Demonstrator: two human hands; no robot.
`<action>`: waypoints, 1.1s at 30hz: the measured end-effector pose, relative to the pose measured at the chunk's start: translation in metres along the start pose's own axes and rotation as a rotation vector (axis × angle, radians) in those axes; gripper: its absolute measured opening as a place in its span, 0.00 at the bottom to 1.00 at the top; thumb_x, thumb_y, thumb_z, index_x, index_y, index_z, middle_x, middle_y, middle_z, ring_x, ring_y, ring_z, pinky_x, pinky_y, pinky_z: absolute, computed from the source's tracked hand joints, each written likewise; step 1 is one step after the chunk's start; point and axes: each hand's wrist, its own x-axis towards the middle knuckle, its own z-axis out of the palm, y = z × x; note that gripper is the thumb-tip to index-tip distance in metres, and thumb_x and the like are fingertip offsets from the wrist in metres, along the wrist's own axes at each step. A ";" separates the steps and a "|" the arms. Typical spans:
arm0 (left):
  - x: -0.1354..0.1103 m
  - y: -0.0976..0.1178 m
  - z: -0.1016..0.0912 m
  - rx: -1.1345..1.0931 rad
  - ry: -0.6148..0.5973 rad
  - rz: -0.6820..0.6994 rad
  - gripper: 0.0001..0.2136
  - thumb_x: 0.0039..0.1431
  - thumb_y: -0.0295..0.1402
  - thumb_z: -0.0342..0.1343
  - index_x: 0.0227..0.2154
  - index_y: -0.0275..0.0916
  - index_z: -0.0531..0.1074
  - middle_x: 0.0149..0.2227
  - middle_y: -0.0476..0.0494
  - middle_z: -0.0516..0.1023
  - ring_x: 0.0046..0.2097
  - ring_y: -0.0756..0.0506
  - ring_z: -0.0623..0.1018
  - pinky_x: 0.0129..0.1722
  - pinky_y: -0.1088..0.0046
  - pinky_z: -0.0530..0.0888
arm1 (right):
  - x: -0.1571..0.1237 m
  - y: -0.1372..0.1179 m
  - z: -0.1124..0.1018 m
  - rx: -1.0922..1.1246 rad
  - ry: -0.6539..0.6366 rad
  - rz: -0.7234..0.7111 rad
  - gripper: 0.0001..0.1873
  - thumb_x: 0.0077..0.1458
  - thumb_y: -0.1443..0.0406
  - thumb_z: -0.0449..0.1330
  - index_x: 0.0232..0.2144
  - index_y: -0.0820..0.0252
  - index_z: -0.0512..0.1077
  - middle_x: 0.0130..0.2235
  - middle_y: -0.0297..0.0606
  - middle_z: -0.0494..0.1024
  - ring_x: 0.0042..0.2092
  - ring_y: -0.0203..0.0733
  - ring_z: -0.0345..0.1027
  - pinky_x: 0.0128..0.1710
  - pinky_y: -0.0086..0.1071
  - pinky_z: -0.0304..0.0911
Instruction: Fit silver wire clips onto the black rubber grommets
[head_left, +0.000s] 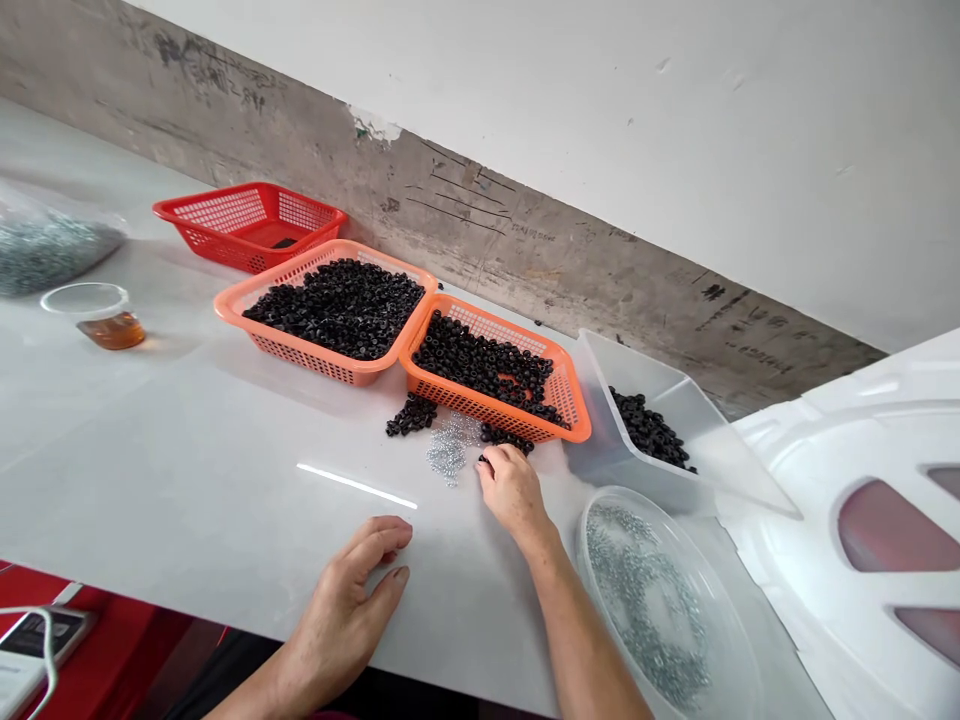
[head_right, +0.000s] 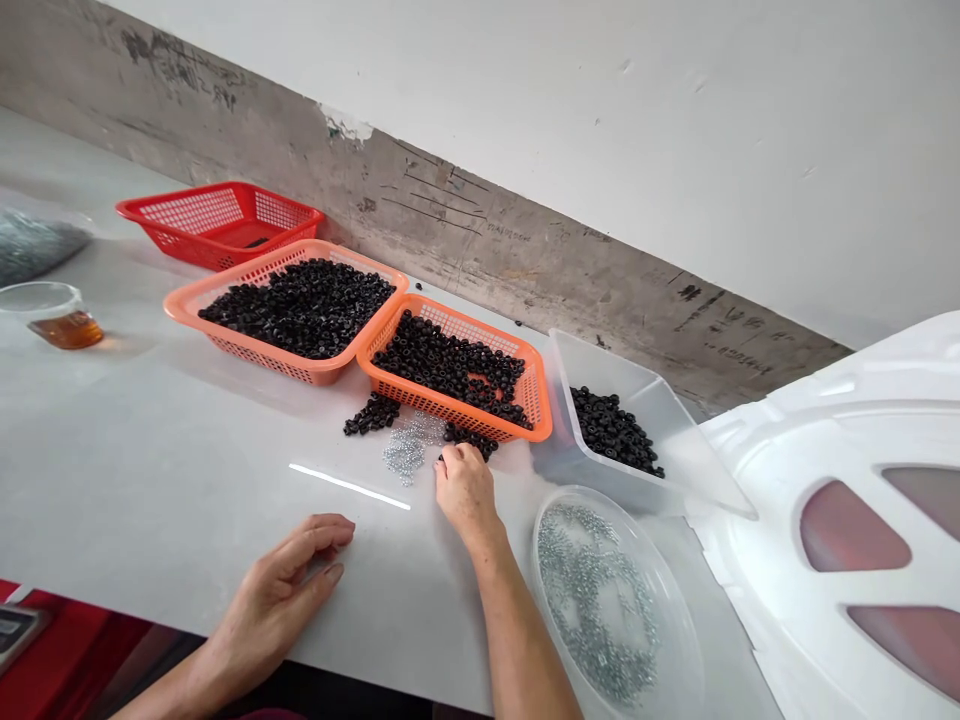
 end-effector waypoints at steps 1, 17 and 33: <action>0.000 -0.001 0.000 0.002 -0.002 0.002 0.09 0.56 0.27 0.48 0.38 0.42 0.69 0.46 0.43 0.70 0.43 0.47 0.72 0.43 0.73 0.71 | 0.000 -0.001 -0.001 0.010 -0.003 0.011 0.05 0.51 0.71 0.53 0.26 0.60 0.68 0.30 0.41 0.69 0.37 0.43 0.62 0.38 0.33 0.58; 0.001 -0.007 0.001 -0.087 -0.006 0.171 0.10 0.60 0.29 0.49 0.42 0.44 0.71 0.38 0.45 0.71 0.40 0.47 0.73 0.37 0.73 0.71 | -0.026 -0.070 -0.038 1.410 -0.793 0.177 0.15 0.41 0.61 0.66 0.30 0.62 0.67 0.26 0.30 0.68 0.27 0.31 0.60 0.28 0.26 0.57; -0.001 -0.005 0.000 -0.071 0.042 0.057 0.07 0.59 0.31 0.49 0.38 0.43 0.70 0.39 0.46 0.73 0.42 0.46 0.73 0.39 0.73 0.72 | -0.014 -0.028 -0.004 0.473 -0.179 -0.008 0.09 0.48 0.76 0.52 0.27 0.58 0.67 0.31 0.35 0.66 0.33 0.36 0.61 0.34 0.29 0.59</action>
